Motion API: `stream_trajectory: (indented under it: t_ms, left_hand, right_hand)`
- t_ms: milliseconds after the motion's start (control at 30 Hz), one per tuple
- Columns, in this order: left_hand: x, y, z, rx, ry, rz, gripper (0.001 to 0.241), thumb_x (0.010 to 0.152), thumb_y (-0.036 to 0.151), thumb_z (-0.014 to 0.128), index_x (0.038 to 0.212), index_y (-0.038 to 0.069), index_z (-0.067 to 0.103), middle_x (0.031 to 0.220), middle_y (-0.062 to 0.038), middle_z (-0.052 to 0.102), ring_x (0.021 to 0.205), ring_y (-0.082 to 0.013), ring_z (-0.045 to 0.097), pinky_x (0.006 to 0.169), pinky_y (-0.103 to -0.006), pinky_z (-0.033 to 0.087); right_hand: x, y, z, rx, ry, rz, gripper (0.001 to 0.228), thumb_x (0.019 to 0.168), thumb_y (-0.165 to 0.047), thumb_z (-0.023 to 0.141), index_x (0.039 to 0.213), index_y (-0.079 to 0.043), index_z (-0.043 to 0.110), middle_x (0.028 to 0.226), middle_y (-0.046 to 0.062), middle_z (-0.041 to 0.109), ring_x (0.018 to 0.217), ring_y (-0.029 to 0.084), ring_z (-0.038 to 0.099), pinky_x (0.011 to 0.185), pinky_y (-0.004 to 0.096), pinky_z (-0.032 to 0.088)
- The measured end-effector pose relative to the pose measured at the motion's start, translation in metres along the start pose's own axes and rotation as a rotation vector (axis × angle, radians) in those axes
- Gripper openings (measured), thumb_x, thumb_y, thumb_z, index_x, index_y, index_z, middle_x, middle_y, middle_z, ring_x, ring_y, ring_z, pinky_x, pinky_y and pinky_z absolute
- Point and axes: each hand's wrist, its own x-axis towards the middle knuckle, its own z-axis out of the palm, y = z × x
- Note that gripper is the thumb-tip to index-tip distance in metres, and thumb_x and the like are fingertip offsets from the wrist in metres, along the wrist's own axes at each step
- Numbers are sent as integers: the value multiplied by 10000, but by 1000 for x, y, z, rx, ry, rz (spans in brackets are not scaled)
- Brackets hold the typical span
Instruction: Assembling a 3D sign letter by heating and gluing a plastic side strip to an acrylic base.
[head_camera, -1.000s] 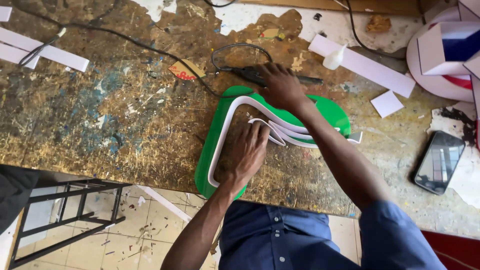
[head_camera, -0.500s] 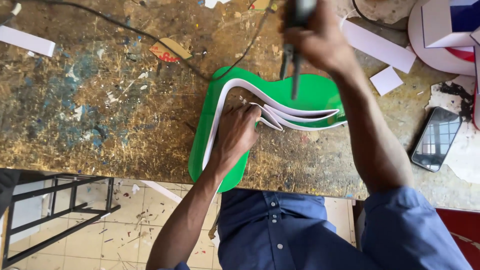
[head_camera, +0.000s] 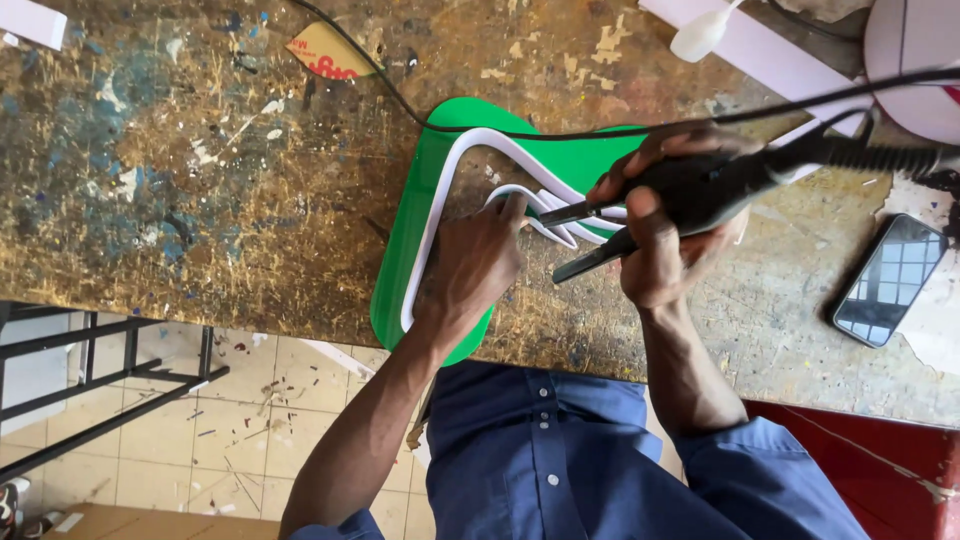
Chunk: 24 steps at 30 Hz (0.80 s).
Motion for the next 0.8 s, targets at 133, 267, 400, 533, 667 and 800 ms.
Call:
stream_trajectory:
  t_ms: [133, 267, 400, 533, 667, 800]
  left_hand:
    - [-1, -2, 6, -34, -9, -49, 223, 910, -86, 617, 1066, 74, 622, 767, -91, 721, 471, -312, 629, 372, -469, 379]
    - [-3, -2, 9, -43, 58, -45, 215, 873, -77, 662, 1026, 69, 626, 742, -77, 685, 493, -325, 629, 396, -483, 405]
    - [-8, 3, 9, -88, 124, -42, 139, 1014, -24, 687, 1132, 51, 685, 797, -82, 722, 433, -267, 557, 379, -430, 319]
    - [-14, 3, 15, -55, 185, 40, 161, 957, -66, 632, 994, 90, 621, 786, -89, 643, 671, -334, 654, 595, -468, 439]
    - [-18, -6, 30, -64, 230, 84, 236, 858, -36, 685, 1021, 131, 725, 823, -54, 714, 759, -302, 782, 657, -413, 530]
    - [-21, -10, 28, -91, 198, 60, 259, 850, -33, 706, 1055, 124, 735, 829, -57, 729, 781, -303, 790, 673, -418, 534]
  right_hand:
    - [-4, 2, 11, -40, -17, -88, 358, 1128, -298, 724, 1293, -103, 474, 1055, 148, 586, 730, 270, 664, 650, 371, 602]
    - [-7, 9, 18, -37, 6, -97, 428, 1147, -405, 713, 1283, -102, 443, 1058, 153, 543, 733, 268, 631, 632, 375, 605]
    - [-15, 25, 19, 14, 31, -86, 640, 1139, -671, 672, 1300, -96, 442, 1078, 151, 547, 702, 270, 601, 631, 389, 595]
    - [-22, 37, 20, 69, -43, -25, 693, 1142, -746, 602, 1355, -96, 487, 1053, 186, 572, 799, 277, 614, 685, 380, 584]
    - [-29, 75, 6, 32, -205, -104, 767, 1158, -706, 479, 1331, 42, 484, 947, 181, 609, 802, 263, 725, 786, 385, 657]
    - [-30, 87, -1, 21, -252, -96, 780, 1149, -692, 484, 1323, 69, 472, 927, 189, 598, 793, 293, 736, 733, 386, 660]
